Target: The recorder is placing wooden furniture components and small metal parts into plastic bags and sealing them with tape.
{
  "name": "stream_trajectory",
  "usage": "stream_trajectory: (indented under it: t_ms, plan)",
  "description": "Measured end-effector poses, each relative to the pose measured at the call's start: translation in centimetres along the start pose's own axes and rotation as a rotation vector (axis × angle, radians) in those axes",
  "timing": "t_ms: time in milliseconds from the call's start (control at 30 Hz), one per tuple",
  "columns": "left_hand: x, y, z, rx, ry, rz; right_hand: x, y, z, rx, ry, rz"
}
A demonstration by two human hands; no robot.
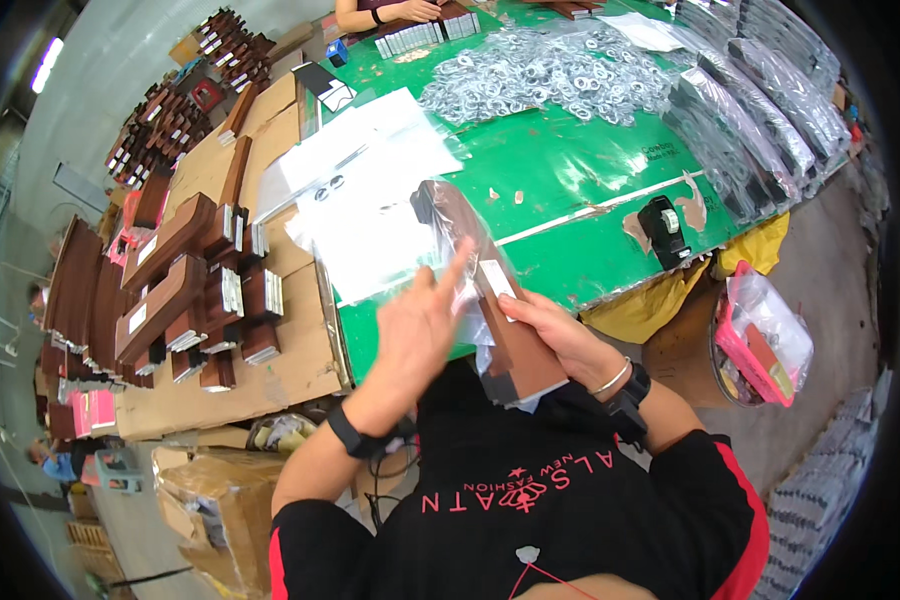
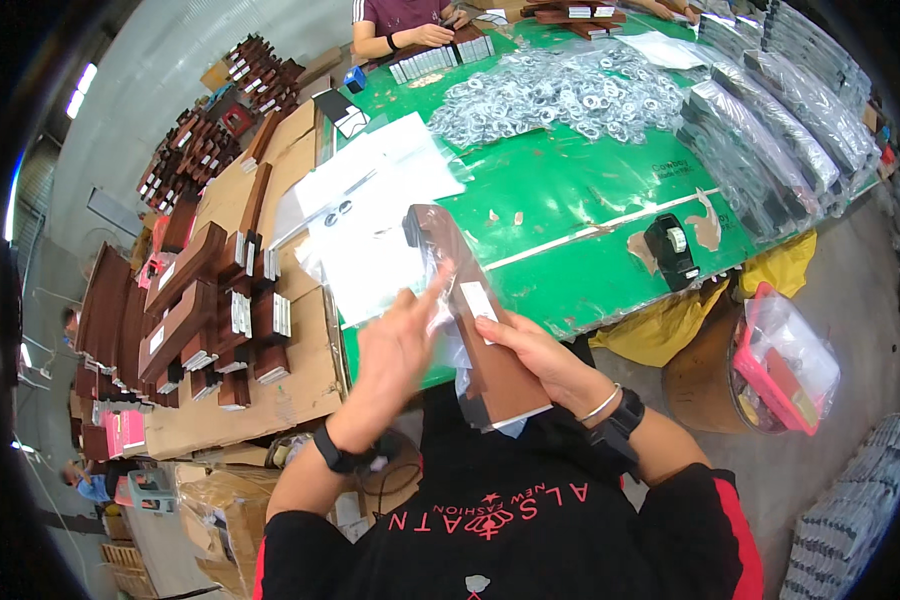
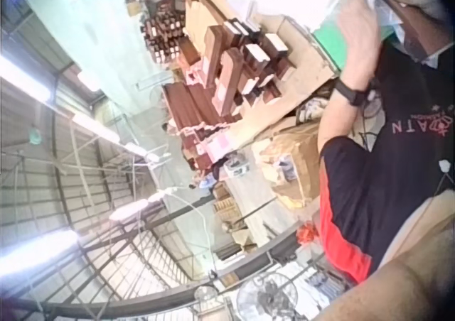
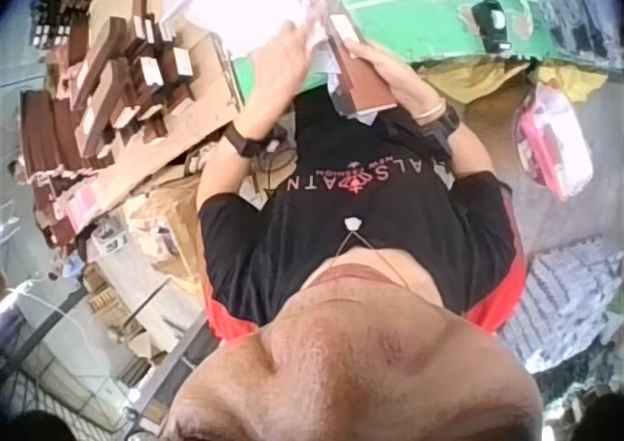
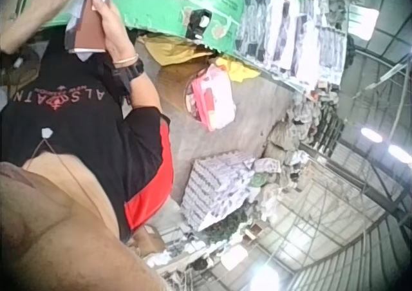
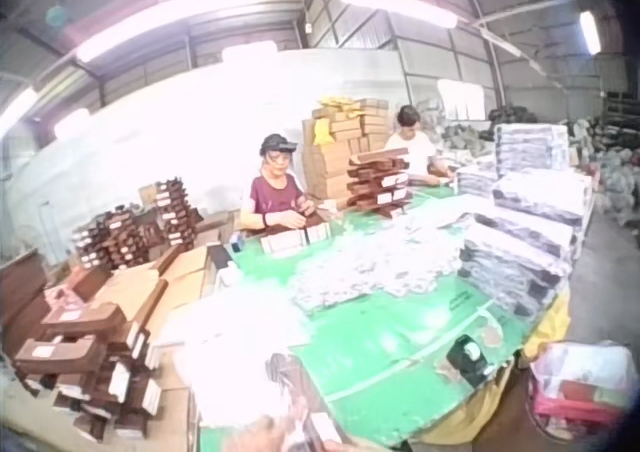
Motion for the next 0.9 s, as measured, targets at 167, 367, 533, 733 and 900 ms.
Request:
stream_trajectory:
  t_ms: [167, 367, 533, 733, 900]
  plan:
    - [-0.3, -0.2, -3.0, 0.241, -0.182, 0.088, 0.7, -2.6, 0.0, 0.042, 0.114, -0.132]
    - [3.9, -2.8, 0.2, 0.249, 0.05, 0.493, 1.8, -7.2, -0.4, 0.082, 0.29, -0.175]
    - [3.7, 0.8, -0.9, 0.263, 0.119, 0.494, 2.1, -6.6, -1.9, 0.361, 0.486, -0.434]
    - [5.3, 5.2, 0.3, 0.286, 0.045, 0.433, 0.1, -7.0, -1.6, 0.112, 0.102, -0.351]
    - [6.2, 3.9, 1.0, 0.272, 0.175, 0.502, 0.2, -8.4, -2.9, 0.229, 0.267, -0.521]
Point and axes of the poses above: each hand's wrist, its own y-axis away from the middle knuckle, its own z-axis out of the palm, x = y × z, the point moved 7 cm from there along -y, towards the middle knuckle, and after that the axes turned 5 degrees about z, right-handed, at the moved point
